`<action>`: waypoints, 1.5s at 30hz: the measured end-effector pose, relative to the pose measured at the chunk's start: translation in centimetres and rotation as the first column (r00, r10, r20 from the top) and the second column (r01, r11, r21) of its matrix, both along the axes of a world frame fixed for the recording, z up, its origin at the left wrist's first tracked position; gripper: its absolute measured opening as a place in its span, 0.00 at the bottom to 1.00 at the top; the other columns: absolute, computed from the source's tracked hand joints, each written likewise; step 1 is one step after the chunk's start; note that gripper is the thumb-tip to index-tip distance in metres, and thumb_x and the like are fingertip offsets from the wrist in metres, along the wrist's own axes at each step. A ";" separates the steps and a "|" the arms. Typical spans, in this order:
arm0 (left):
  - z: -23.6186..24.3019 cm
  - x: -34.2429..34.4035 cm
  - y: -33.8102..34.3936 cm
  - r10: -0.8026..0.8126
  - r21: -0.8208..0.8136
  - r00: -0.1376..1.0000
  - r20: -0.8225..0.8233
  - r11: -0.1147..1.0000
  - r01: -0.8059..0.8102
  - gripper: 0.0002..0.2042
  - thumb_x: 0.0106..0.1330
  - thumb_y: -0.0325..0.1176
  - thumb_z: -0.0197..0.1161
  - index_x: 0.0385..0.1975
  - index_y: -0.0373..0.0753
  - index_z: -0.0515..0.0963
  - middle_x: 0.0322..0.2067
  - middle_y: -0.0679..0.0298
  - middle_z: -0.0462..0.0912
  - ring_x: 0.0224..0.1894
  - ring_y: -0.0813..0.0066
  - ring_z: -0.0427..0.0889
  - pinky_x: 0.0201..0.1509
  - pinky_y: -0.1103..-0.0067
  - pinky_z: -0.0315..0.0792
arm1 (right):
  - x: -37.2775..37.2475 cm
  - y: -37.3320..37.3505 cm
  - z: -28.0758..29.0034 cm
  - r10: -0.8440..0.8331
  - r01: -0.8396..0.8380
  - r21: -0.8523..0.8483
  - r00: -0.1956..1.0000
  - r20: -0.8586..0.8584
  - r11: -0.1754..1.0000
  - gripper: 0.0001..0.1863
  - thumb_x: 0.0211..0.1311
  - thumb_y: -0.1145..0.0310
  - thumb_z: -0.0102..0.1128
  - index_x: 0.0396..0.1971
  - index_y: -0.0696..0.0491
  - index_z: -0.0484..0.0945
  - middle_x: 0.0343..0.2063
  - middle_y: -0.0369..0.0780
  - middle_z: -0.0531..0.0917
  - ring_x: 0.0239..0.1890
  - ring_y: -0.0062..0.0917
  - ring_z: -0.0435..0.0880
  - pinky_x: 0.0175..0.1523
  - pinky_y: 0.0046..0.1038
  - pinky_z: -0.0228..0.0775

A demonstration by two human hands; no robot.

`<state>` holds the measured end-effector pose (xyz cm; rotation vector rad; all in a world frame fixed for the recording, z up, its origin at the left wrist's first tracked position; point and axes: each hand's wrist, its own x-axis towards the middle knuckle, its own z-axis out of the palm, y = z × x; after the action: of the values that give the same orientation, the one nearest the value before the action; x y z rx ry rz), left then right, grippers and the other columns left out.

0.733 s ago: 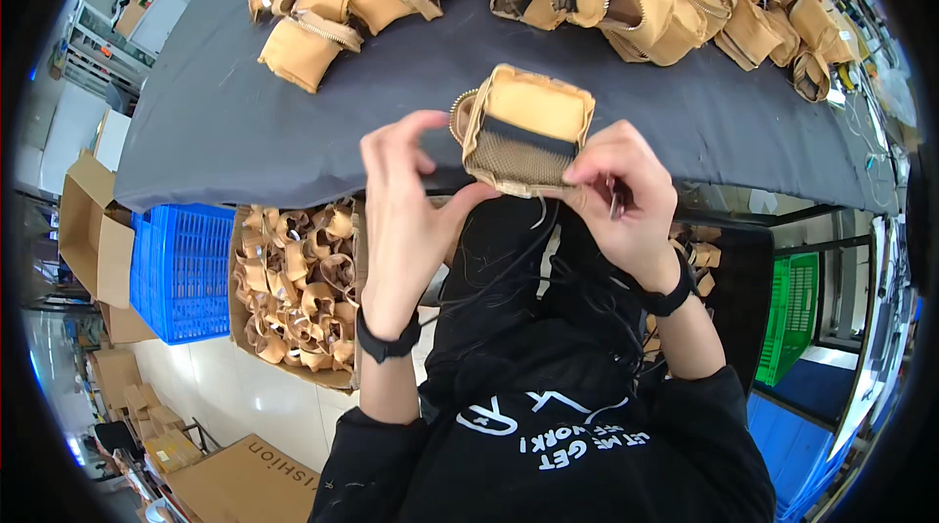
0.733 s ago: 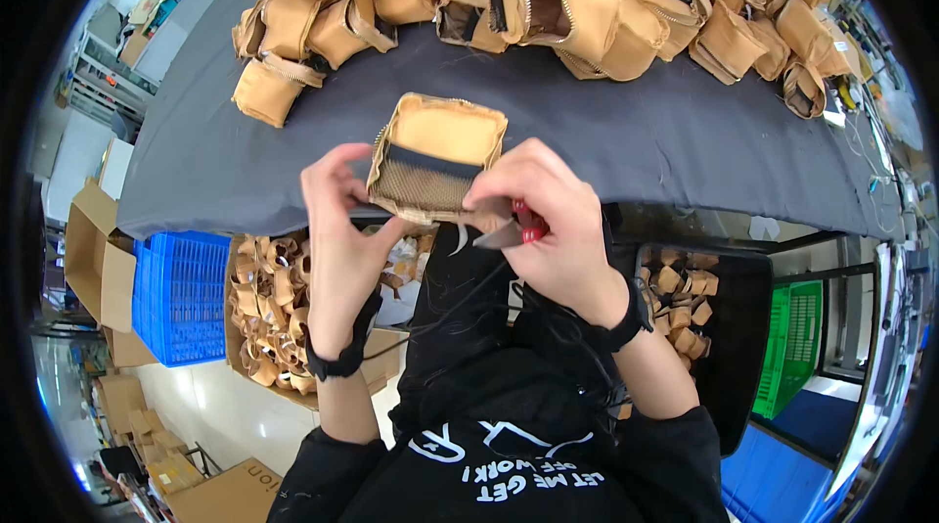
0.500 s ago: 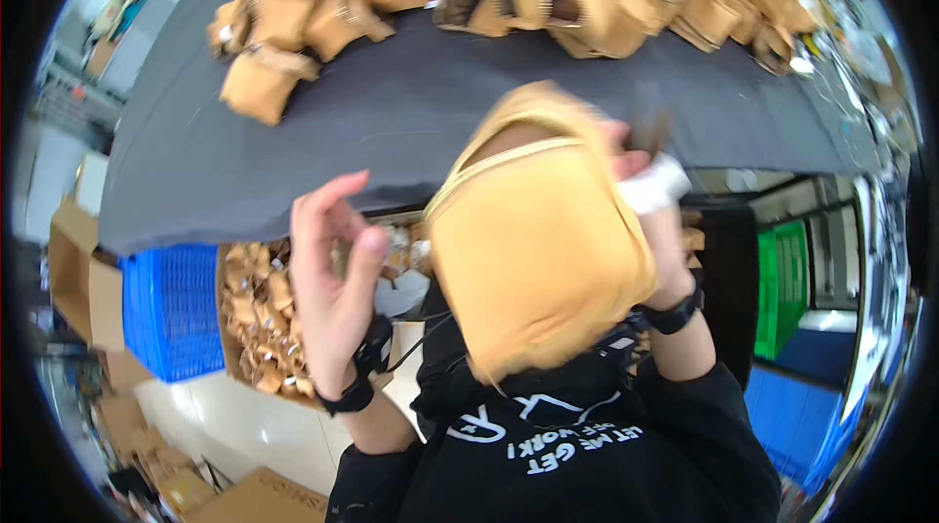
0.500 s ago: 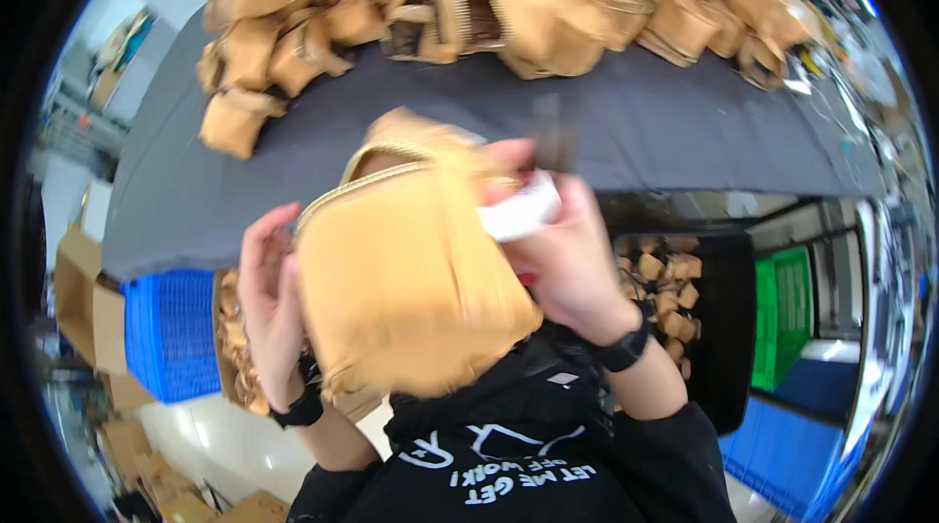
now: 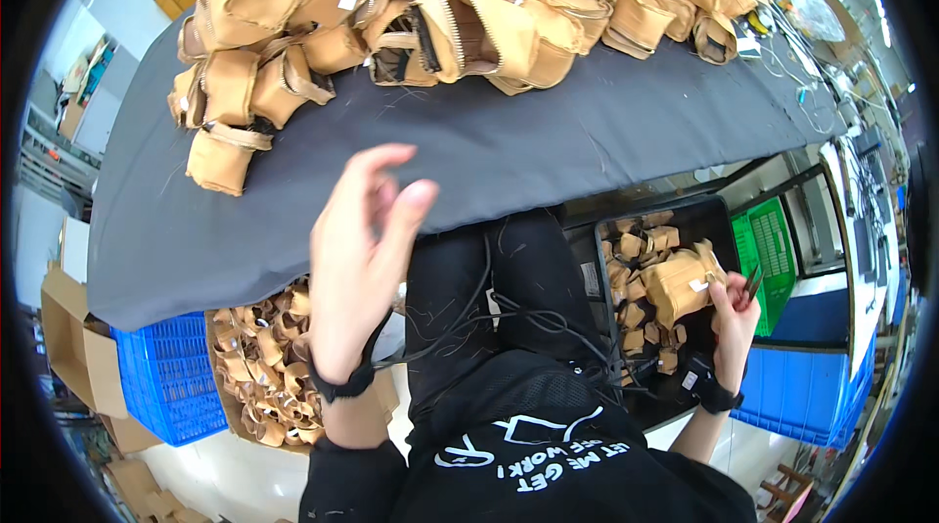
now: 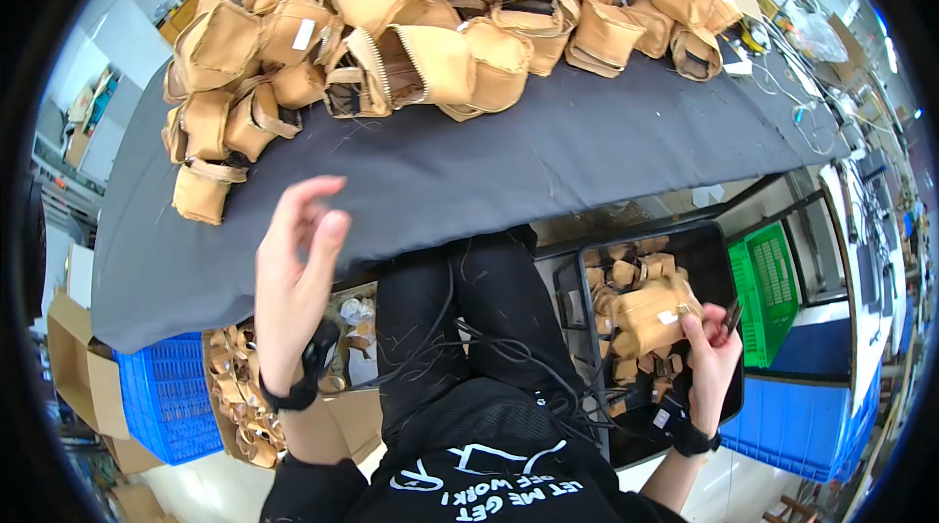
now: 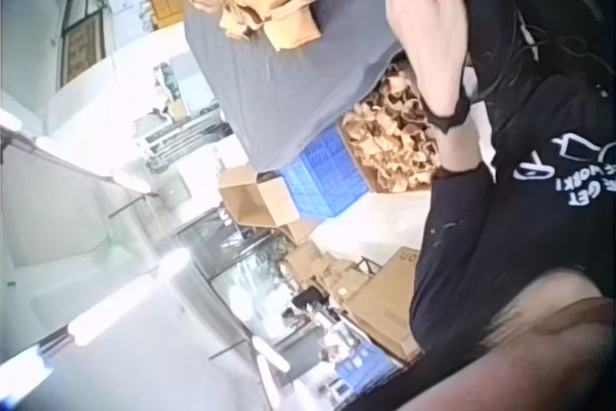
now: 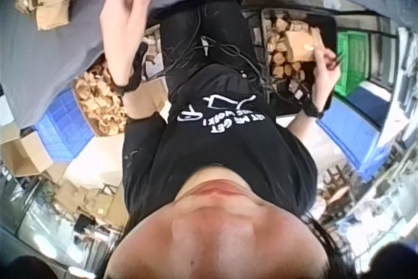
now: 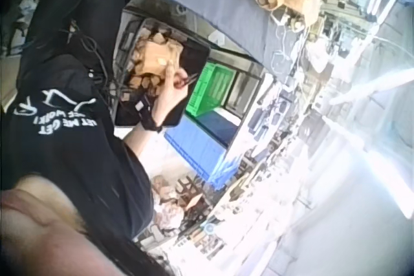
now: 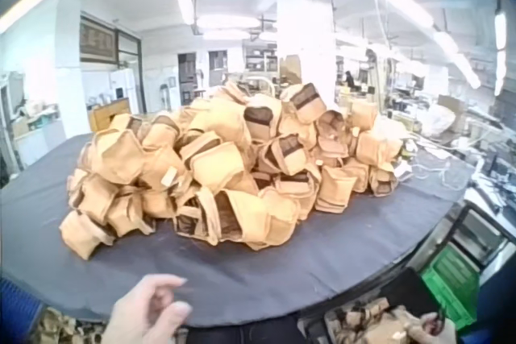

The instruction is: Sorting small leather pouches and trimming excess threads using scissors.

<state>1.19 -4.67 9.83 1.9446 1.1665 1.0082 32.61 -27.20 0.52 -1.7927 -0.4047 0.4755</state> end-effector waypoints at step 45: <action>-1.9 -5.9 -2.9 0.317 0.381 0.941 -0.117 0.890 -0.252 0.32 0.30 0.54 0.76 0.31 0.39 0.73 0.34 0.62 0.62 0.38 0.70 0.66 0.41 0.76 0.62 | -14.5 21.0 6.9 0.760 -0.713 0.418 0.646 0.077 0.563 0.14 0.60 0.76 0.51 0.47 0.57 0.68 0.38 0.38 0.80 0.19 0.03 0.62 0.25 0.07 0.52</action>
<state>-4.67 -7.55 7.97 2.2275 1.4862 1.3010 18.11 -6.23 7.42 -1.0926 -1.1212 0.9944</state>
